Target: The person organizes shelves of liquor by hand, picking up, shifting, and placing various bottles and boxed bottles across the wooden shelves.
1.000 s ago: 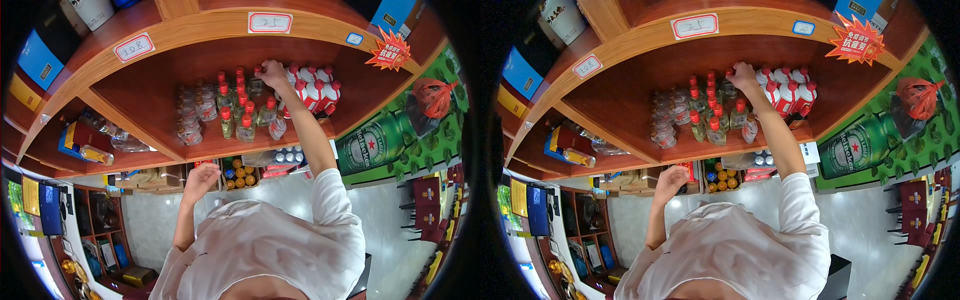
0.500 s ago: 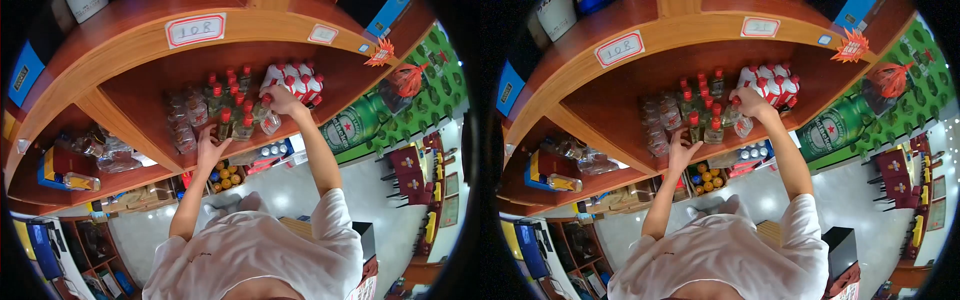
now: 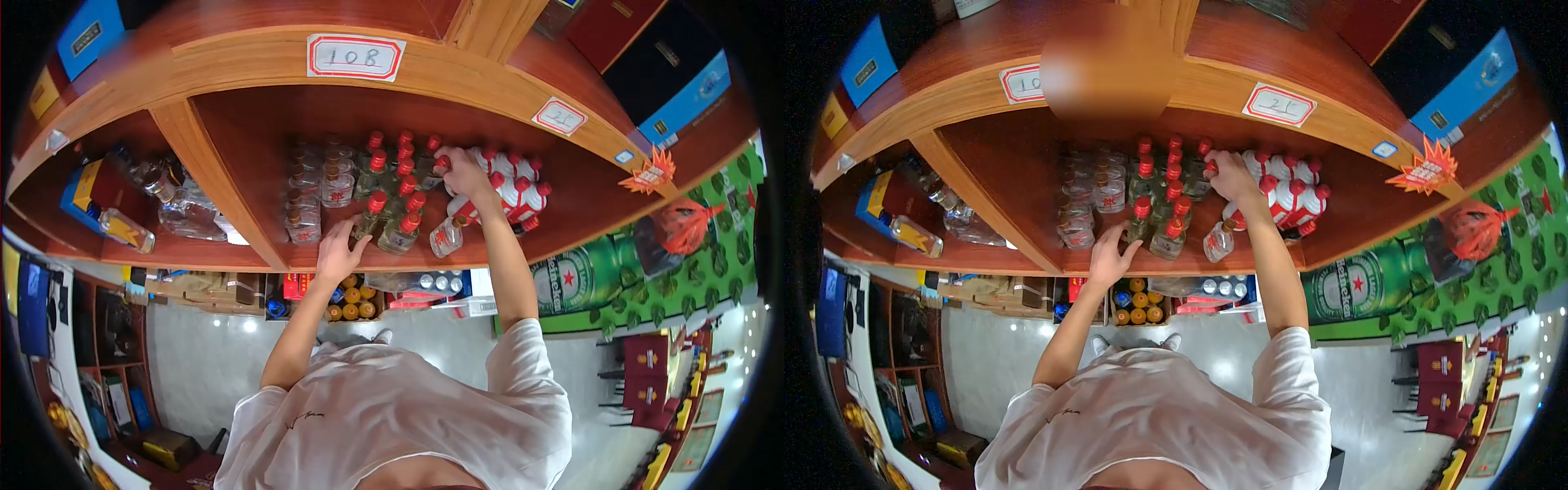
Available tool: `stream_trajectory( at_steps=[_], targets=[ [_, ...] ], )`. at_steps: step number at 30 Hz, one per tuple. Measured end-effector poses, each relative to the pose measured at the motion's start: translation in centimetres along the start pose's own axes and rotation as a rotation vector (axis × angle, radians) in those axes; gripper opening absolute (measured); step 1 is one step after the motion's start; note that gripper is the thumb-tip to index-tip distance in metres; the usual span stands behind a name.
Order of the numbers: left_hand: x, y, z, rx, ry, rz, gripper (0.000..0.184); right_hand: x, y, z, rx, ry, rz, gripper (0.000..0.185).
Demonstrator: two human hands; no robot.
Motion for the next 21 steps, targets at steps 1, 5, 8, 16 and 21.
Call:
stream_trajectory(
  at_steps=[1,5,8,16,21],
  targets=[
    [0.0,-0.1,-0.1,-0.001,-0.007,0.005,0.045,-0.3,0.0,0.0,0.000,-0.017,0.018,0.037],
    [0.1,0.0,-0.3,0.016,-0.068,0.019,0.045,-1.4,0.2,0.4,-0.019,-0.054,0.006,0.036],
    [0.0,0.2,-0.4,0.009,-0.120,-0.010,0.046,-2.2,0.7,0.9,-0.060,-0.117,0.012,0.035],
    [0.0,0.9,-1.8,0.034,-0.166,-0.031,0.049,-1.4,0.1,0.1,-0.119,-0.287,0.181,0.033],
    [-0.1,1.4,-2.2,0.040,-0.164,0.008,0.048,3.4,-3.5,-1.7,-0.184,-0.288,0.307,0.042]
  ],
)
Point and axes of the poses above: each hand's wrist, its own x-axis away from the middle knuckle, its own y-axis out of the palm, z = x × y, the point moved 4 cm from there along -x, towards the middle knuckle, and after that the axes turned 3 degrees about -x, right-handed, at the moved point
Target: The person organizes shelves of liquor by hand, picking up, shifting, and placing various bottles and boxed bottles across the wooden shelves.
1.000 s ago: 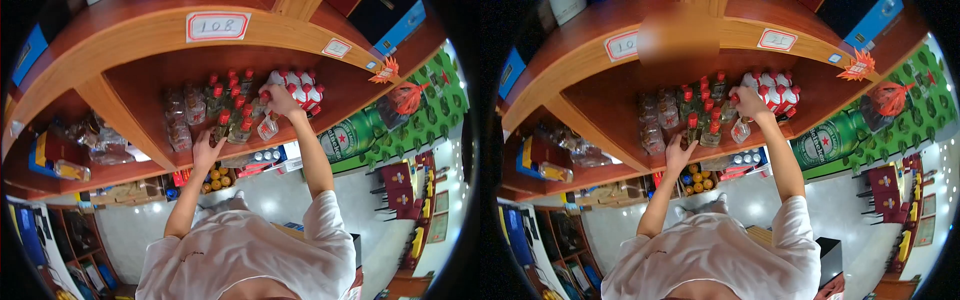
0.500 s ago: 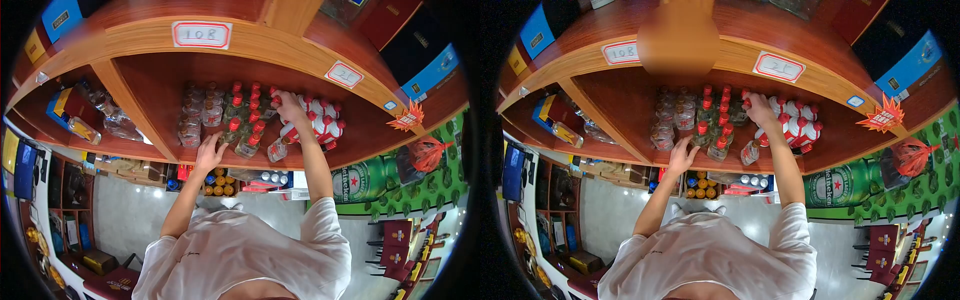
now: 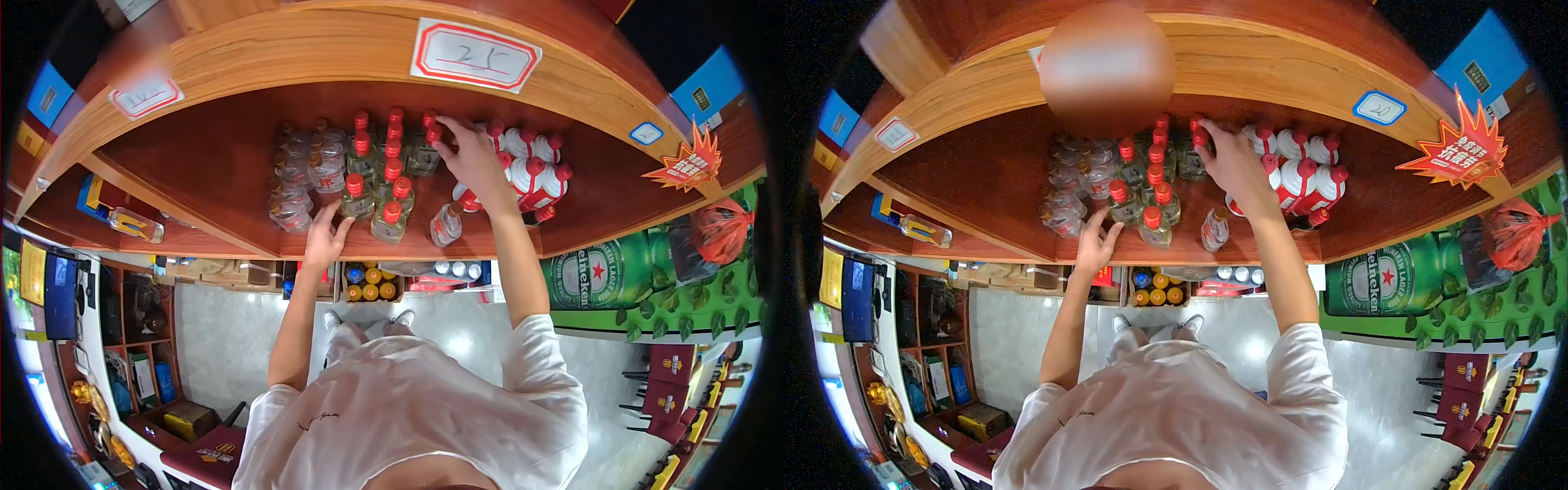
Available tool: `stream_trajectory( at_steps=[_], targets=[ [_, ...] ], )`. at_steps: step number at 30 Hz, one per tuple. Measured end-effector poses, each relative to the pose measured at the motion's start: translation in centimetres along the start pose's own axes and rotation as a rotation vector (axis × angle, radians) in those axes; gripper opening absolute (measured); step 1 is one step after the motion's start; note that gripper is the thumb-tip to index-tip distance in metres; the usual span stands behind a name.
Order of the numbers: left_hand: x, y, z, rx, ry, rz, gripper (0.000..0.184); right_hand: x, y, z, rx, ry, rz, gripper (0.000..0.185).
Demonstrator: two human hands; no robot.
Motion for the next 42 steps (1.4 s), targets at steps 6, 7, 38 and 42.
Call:
stream_trajectory(
  at_steps=[6,7,38,42],
  targets=[
    [0.1,0.3,-0.4,-0.020,0.001,0.028,0.048,7.3,-4.0,-3.0,-0.002,0.269,-0.102,0.041],
    [0.0,0.4,-0.4,-0.016,0.003,0.031,0.048,8.5,-3.8,-2.6,0.028,0.292,-0.113,0.040],
    [0.1,0.3,0.5,-0.079,0.008,0.111,0.039,15.7,5.6,-1.2,0.064,0.522,0.122,0.061],
    [-0.4,0.3,0.7,-0.118,0.003,0.124,0.038,15.8,5.8,-1.3,0.048,0.515,0.126,0.059]
  ],
)
Point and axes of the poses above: each hand's wrist, its own x-axis away from the middle knuckle, its own y-axis out of the palm, z = x × y, the point moved 4 cm from there along -x, towards the middle knuckle, and after that the axes turned 3 degrees about -x, right-handed, at the moved point
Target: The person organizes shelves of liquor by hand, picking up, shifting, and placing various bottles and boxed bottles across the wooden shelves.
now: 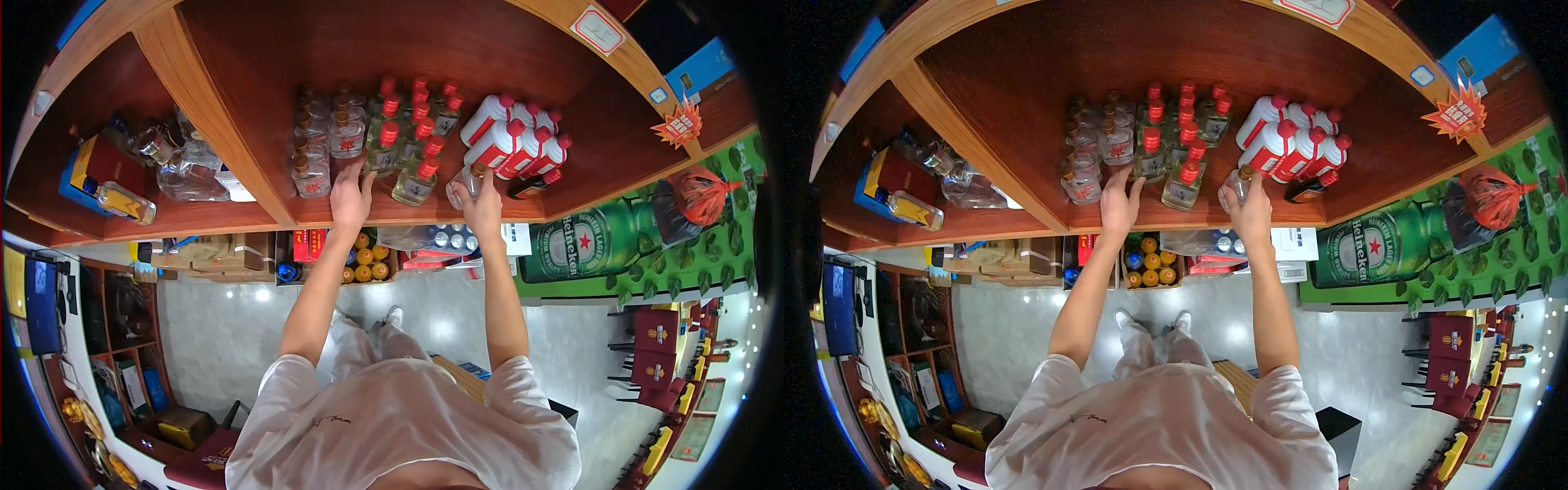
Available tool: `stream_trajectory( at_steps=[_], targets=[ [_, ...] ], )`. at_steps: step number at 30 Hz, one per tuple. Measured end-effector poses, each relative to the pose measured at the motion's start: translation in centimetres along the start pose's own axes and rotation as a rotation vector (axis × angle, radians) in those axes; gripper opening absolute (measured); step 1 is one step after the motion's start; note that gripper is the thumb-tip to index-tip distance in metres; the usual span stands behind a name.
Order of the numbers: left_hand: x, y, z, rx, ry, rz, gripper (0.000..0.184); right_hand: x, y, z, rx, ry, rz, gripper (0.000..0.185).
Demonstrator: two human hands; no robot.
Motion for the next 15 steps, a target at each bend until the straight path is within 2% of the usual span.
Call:
stream_trajectory(
  at_steps=[9,15],
  targets=[
    [-0.6,0.4,-0.3,-0.041,0.032,0.054,0.036,-0.4,-0.1,0.5,-0.113,-0.065,-0.022,0.054],
    [-1.3,0.3,0.4,-0.053,-0.012,-0.001,0.036,0.1,-0.1,0.0,-0.178,-0.117,-0.051,0.051]
  ],
)
Point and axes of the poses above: each hand's wrist, its own x-axis away from the middle knuckle, its own y-axis out of the palm, z = x × y, the point moved 4 cm from there along -x, towards the middle knuckle, and after that the axes turned 3 degrees about -x, right-handed, at the moved point
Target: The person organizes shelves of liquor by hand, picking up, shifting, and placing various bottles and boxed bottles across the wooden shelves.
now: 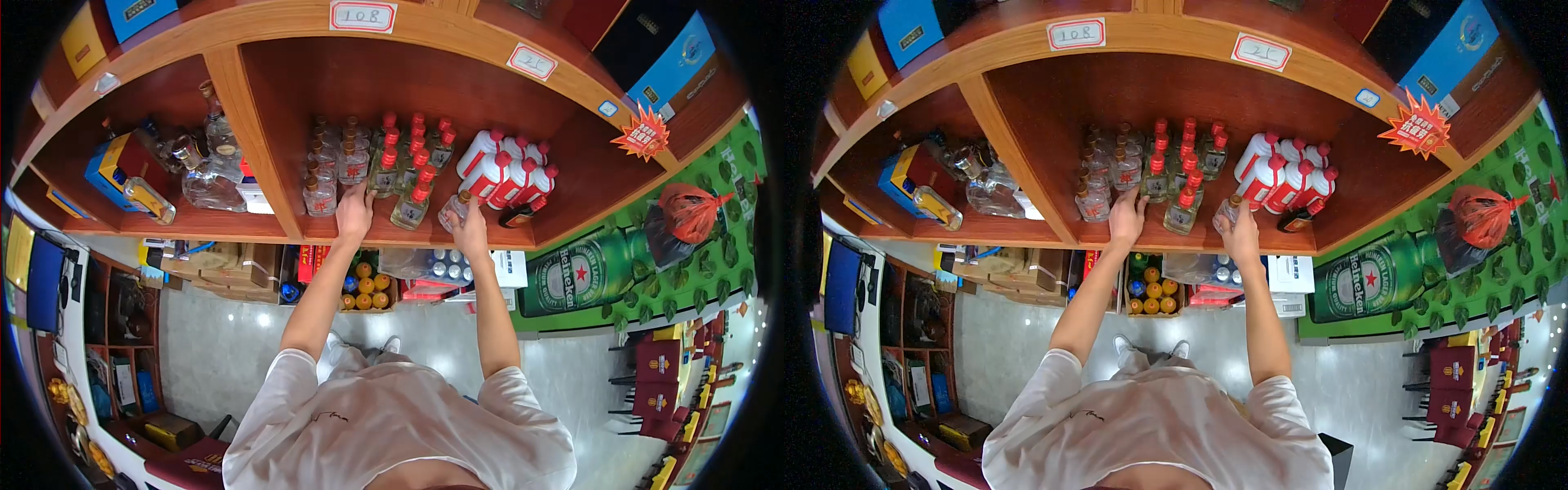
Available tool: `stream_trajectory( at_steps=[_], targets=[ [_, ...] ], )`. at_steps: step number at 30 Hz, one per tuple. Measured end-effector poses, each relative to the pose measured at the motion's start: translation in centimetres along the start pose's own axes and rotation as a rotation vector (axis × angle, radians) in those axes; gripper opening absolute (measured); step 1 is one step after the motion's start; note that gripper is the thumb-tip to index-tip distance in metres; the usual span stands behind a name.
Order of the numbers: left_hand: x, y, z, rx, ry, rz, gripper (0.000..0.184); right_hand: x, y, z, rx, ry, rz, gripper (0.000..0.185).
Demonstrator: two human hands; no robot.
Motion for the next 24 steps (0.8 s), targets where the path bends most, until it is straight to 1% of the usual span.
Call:
stream_trajectory(
  at_steps=[1,2,6,10,12,18,21,23,24],
  targets=[
    [-0.1,0.0,0.0,-0.011,0.000,0.006,0.036,0.0,0.0,-0.1,-0.010,-0.004,0.005,0.050],
    [-0.2,0.1,0.1,-0.022,0.000,0.011,0.036,0.0,0.0,0.0,-0.012,0.037,-0.017,0.048],
    [-0.4,0.5,0.2,-0.069,0.003,0.031,0.039,-0.2,0.4,1.2,-0.031,0.002,-0.005,0.048],
    [-0.6,0.6,0.9,-0.116,-0.018,-0.001,0.041,-0.2,0.5,1.1,-0.101,-0.030,0.004,0.048],
    [-0.8,0.9,1.3,-0.175,-0.037,-0.008,0.042,-0.1,0.4,0.9,-0.065,-0.042,0.023,0.048],
    [-0.8,0.8,1.8,-0.213,-0.049,-0.024,0.045,-0.2,0.6,1.5,-0.018,-0.126,0.072,0.048],
    [-0.5,0.5,1.7,-0.152,-0.046,-0.025,0.042,0.1,0.7,1.7,-0.053,-0.139,0.053,0.047],
    [-0.2,1.1,0.4,-0.048,-0.002,0.066,0.038,-0.1,0.8,2.2,-0.092,-0.149,0.036,0.046],
    [0.5,1.3,-0.4,0.004,0.022,0.104,0.036,-0.1,0.7,2.4,-0.082,-0.131,0.063,0.045]
  ],
)
Point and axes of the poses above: each hand's wrist, its own x-axis away from the middle knuckle, its own y-axis out of the palm, z = x × y, the point moved 4 cm from there along -x, towards the middle knuckle, and after that the axes turned 3 degrees about -x, right-handed, at the moved point
